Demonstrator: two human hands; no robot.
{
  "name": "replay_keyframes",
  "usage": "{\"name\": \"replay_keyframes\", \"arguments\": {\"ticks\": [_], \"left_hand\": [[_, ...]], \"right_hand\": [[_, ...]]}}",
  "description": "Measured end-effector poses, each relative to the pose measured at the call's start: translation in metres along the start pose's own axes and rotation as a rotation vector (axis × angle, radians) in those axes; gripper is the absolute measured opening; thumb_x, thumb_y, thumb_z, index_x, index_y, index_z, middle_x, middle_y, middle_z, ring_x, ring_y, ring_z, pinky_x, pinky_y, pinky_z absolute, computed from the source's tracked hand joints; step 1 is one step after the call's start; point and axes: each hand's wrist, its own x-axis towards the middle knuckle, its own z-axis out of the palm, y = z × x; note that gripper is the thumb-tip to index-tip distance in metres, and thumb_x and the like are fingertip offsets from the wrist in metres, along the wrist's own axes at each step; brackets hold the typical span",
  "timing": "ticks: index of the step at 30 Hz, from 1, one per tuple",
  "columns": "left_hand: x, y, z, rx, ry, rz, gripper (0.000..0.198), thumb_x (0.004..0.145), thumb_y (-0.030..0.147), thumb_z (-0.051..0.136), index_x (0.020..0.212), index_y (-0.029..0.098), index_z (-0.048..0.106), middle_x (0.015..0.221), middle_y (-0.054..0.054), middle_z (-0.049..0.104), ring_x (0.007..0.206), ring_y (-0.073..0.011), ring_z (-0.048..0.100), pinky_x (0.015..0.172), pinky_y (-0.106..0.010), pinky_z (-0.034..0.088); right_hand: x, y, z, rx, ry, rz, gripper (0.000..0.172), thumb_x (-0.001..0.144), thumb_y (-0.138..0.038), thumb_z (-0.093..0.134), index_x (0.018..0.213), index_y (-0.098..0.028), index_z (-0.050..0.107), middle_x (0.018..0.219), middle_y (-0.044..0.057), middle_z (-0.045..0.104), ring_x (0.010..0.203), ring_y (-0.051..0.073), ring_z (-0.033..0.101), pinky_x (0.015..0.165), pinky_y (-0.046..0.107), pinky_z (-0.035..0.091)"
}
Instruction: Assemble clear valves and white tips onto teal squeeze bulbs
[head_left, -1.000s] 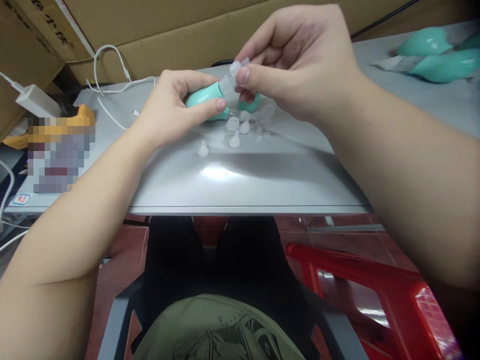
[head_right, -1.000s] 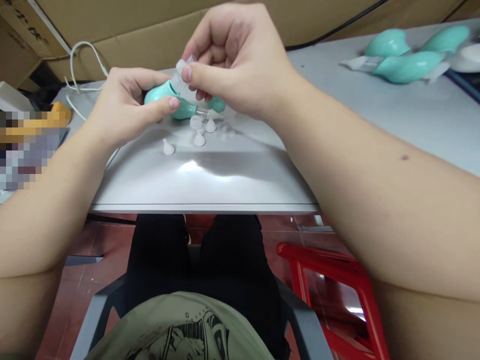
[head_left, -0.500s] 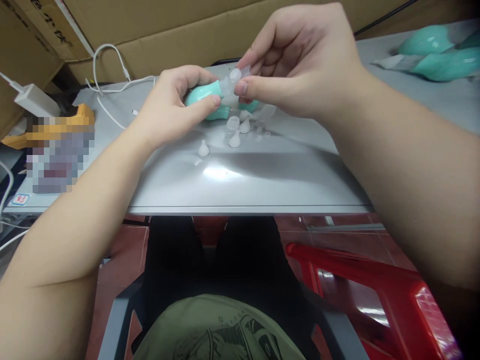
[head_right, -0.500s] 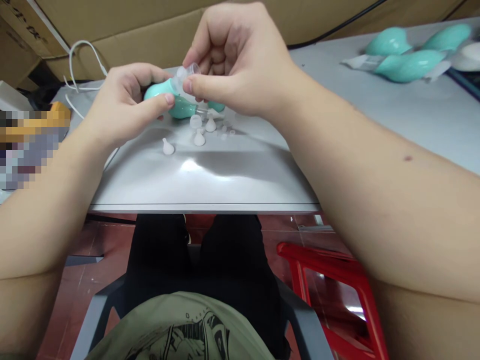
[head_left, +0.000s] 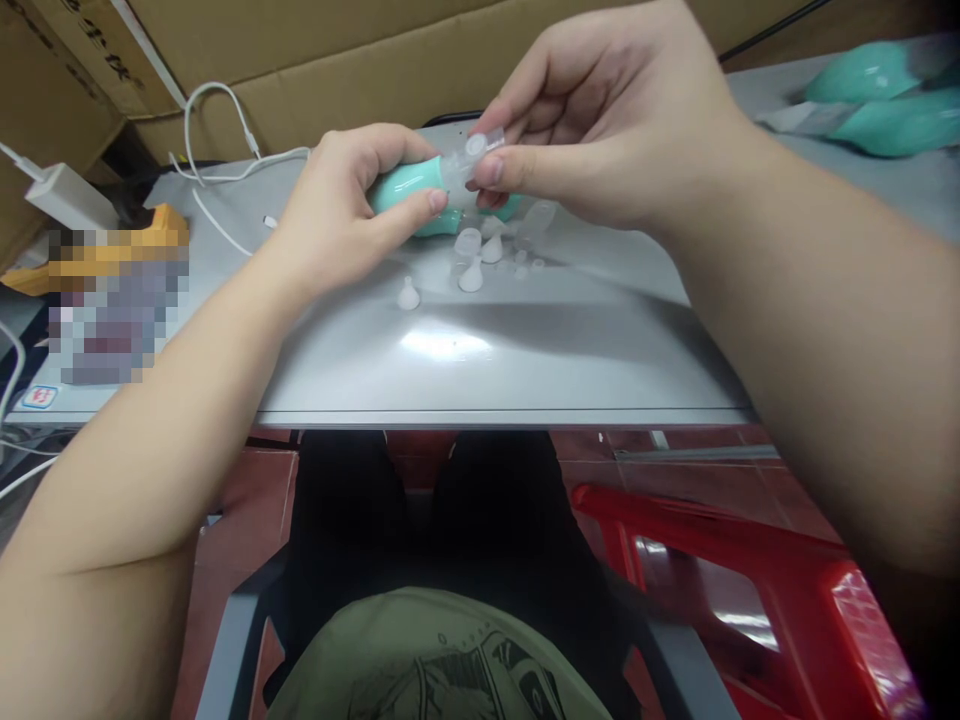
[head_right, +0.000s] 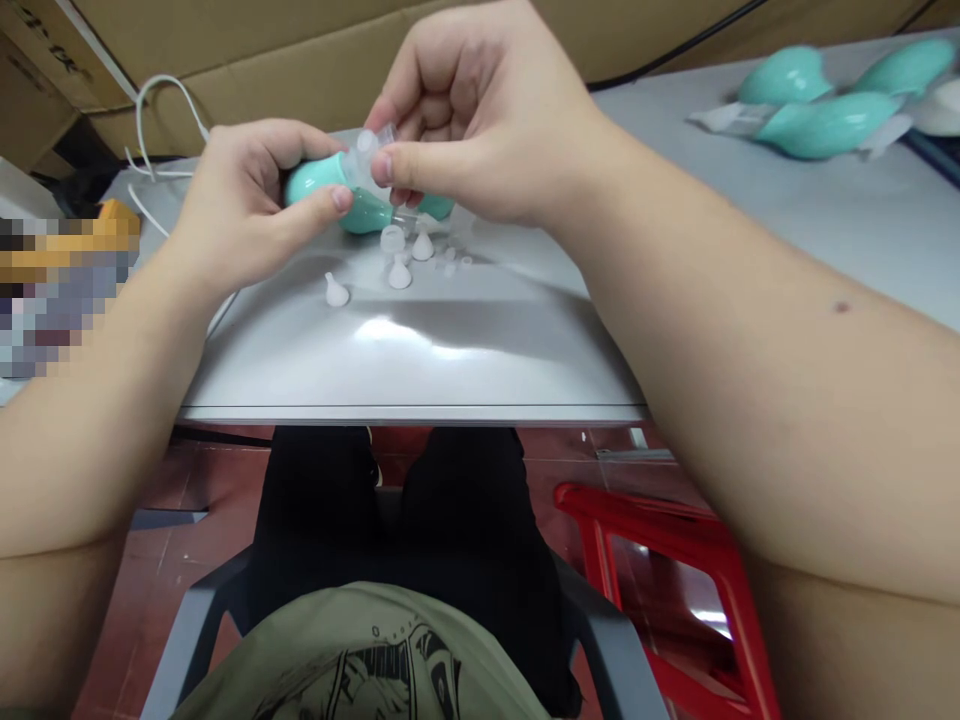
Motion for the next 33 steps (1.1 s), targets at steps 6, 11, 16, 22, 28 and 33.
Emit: {"name": "replay_keyframes", "arguments": {"ticks": [6, 11, 16, 22, 28, 33], "left_hand": [[0.000, -0.002, 0.003, 0.061, 0.017, 0.022, 0.008, 0.079, 0.039, 0.080, 0.085, 0.033, 0.079, 0.079, 0.000, 0.077, 0.064, -0.0246, 0.062, 0.061, -0.042, 0.045], [0.000, -0.004, 0.004, 0.059, 0.012, 0.034, 0.010, 0.080, 0.038, 0.079, 0.086, 0.030, 0.079, 0.078, -0.001, 0.076, 0.064, -0.0227, 0.061, 0.062, -0.041, 0.047], [-0.002, -0.002, 0.003, 0.033, 0.005, 0.041, 0.010, 0.087, 0.036, 0.080, 0.092, 0.027, 0.078, 0.086, 0.001, 0.078, 0.073, -0.0208, 0.066, 0.066, -0.040, 0.049], [-0.002, -0.004, 0.008, 0.009, 0.085, 0.084, 0.009, 0.080, 0.030, 0.080, 0.089, 0.027, 0.081, 0.081, -0.001, 0.078, 0.070, -0.0246, 0.068, 0.062, -0.040, 0.047], [0.000, -0.004, 0.009, 0.049, 0.085, 0.042, 0.009, 0.081, 0.037, 0.080, 0.087, 0.030, 0.080, 0.080, 0.000, 0.077, 0.068, -0.0219, 0.061, 0.062, -0.041, 0.046], [-0.001, -0.004, 0.009, 0.050, 0.094, 0.097, 0.012, 0.083, 0.036, 0.079, 0.090, 0.028, 0.080, 0.085, -0.005, 0.077, 0.075, -0.0285, 0.070, 0.068, -0.043, 0.050]], "right_hand": [[0.000, 0.001, -0.005, -0.026, -0.038, 0.052, 0.033, 0.072, -0.021, 0.100, 0.089, -0.008, 0.076, 0.073, 0.001, 0.076, 0.065, 0.010, 0.074, 0.058, 0.014, 0.061], [0.000, 0.002, -0.004, -0.009, -0.039, 0.056, 0.041, 0.066, -0.031, 0.103, 0.086, -0.009, 0.075, 0.072, 0.000, 0.077, 0.063, 0.011, 0.074, 0.055, 0.015, 0.060], [0.000, 0.005, 0.002, 0.017, 0.001, 0.023, 0.041, 0.065, -0.029, 0.106, 0.082, -0.011, 0.073, 0.075, 0.000, 0.076, 0.064, 0.010, 0.074, 0.057, 0.015, 0.061], [0.000, 0.010, 0.001, -0.001, 0.012, 0.000, 0.039, 0.063, -0.026, 0.105, 0.079, -0.016, 0.071, 0.076, -0.002, 0.075, 0.066, 0.010, 0.074, 0.057, 0.015, 0.061], [0.000, 0.009, 0.003, 0.001, 0.018, -0.026, 0.045, 0.061, -0.026, 0.107, 0.080, -0.011, 0.069, 0.074, -0.001, 0.073, 0.064, 0.008, 0.072, 0.055, 0.013, 0.057], [-0.001, 0.008, 0.007, -0.005, 0.051, -0.041, 0.039, 0.066, -0.020, 0.104, 0.081, -0.012, 0.069, 0.073, -0.003, 0.073, 0.065, 0.009, 0.073, 0.056, 0.014, 0.057]]}}
